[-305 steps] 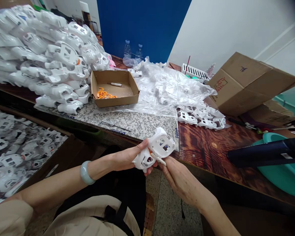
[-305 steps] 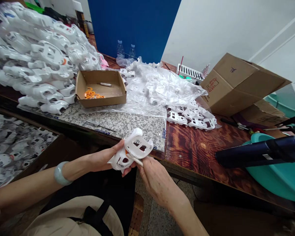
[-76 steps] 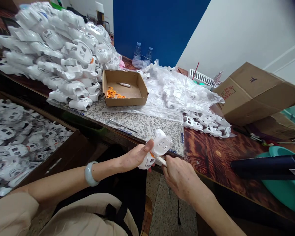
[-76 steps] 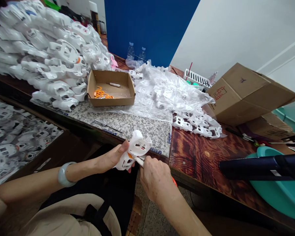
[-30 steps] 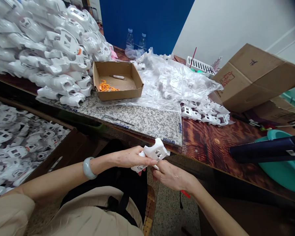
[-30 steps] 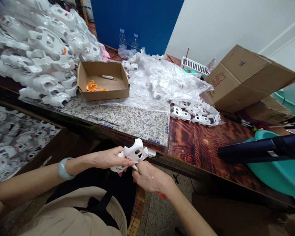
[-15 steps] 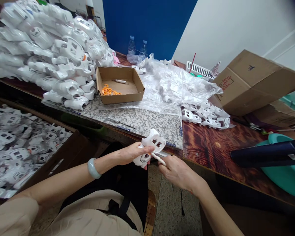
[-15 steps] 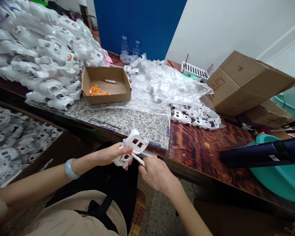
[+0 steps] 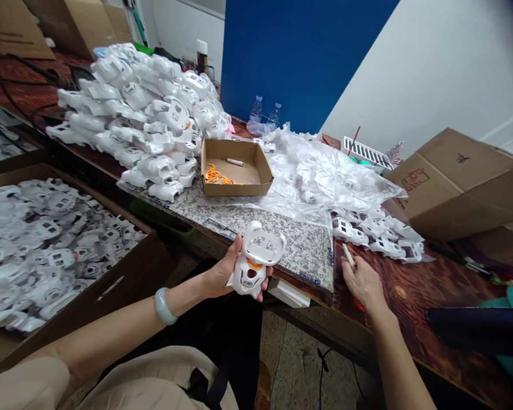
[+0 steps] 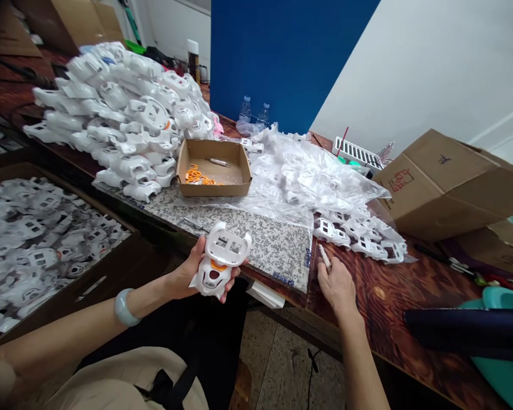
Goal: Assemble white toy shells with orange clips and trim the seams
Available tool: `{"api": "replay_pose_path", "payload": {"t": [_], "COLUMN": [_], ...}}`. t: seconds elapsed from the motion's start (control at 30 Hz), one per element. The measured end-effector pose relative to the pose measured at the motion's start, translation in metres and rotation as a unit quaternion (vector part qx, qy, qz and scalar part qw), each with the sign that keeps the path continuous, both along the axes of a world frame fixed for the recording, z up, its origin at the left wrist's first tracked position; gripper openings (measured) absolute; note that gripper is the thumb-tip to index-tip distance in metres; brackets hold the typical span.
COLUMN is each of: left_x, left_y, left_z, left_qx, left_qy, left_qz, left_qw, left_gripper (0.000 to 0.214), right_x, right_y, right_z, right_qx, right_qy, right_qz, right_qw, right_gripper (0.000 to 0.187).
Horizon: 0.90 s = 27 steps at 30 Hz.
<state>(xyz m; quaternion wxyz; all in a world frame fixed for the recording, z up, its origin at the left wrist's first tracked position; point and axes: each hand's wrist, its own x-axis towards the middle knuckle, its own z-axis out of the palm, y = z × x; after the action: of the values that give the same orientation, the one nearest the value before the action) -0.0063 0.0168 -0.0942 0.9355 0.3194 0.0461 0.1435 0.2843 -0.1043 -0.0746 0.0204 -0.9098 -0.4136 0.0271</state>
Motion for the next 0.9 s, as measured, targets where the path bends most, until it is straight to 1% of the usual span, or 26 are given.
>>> {"api": "replay_pose_path", "payload": {"t": [0.07,0.1,0.17,0.2,0.23,0.27,0.3,0.33,0.4,0.47,0.5,0.57,0.7,0.8,0.9], "left_x": [-0.002,-0.002,-0.001,0.000,0.001,0.003,0.004,0.006,0.008,0.009,0.009,0.008,0.007,0.007,0.007], "left_y": [0.001,0.001,0.001,0.000,-0.001,-0.003,-0.005,-0.006,-0.011,-0.014,-0.016,-0.018,-0.019,-0.020,-0.021], "left_z": [-0.001,-0.001,-0.002,-0.001,-0.001,0.000,0.001,0.002,0.005,0.009,0.010,0.012,0.012,0.012,0.015], "left_qx": [-0.001,-0.003,-0.011,-0.014,-0.017,-0.020,-0.022,-0.024,-0.021,-0.009,-0.002,0.007,0.009,0.006,0.007], "left_qy": [-0.010,-0.011,-0.008,-0.005,-0.003,-0.001,0.000,0.001,0.005,0.016,0.024,0.037,0.044,0.042,0.038], "left_qz": [0.011,0.017,0.028,0.032,0.035,0.038,0.041,0.046,0.054,0.062,0.064,0.064,0.059,0.052,0.066], "left_qw": [1.000,1.000,1.000,0.999,0.999,0.999,0.999,0.999,0.998,0.998,0.998,0.997,0.997,0.998,0.997], "left_gripper": [0.081,0.081,0.080,0.080,0.080,0.080,0.080,0.080,0.080,0.082,0.083,0.086,0.089,0.089,0.086], "right_x": [0.008,0.007,-0.004,-0.016,-0.031,-0.048,-0.068,-0.088,-0.124,-0.150,-0.157,-0.164,-0.165,-0.166,-0.166], "right_y": [-0.003,-0.005,-0.007,-0.007,-0.007,-0.006,-0.005,-0.004,0.000,0.005,0.007,0.010,0.014,0.015,0.016], "right_z": [-0.007,-0.008,-0.001,0.005,0.014,0.022,0.031,0.038,0.048,0.050,0.049,0.045,0.040,0.040,0.038], "right_qx": [0.015,0.021,0.058,0.098,0.150,0.213,0.266,0.300,0.322,0.330,0.336,0.348,0.351,0.352,0.353], "right_qy": [0.003,-0.004,-0.032,-0.041,-0.047,-0.029,-0.001,0.024,0.033,0.026,0.021,0.014,-0.013,-0.056,-0.107], "right_qz": [0.005,0.001,0.008,0.032,0.070,0.139,0.193,0.244,0.330,0.387,0.402,0.410,0.413,0.422,0.430], "right_qw": [1.000,1.000,0.998,0.994,0.985,0.967,0.944,0.922,0.887,0.861,0.852,0.843,0.840,0.833,0.824], "right_gripper": [0.040,0.041,0.043,0.042,0.038,0.032,0.026,0.021,0.015,0.014,0.013,0.012,0.011,0.010,0.009]}}
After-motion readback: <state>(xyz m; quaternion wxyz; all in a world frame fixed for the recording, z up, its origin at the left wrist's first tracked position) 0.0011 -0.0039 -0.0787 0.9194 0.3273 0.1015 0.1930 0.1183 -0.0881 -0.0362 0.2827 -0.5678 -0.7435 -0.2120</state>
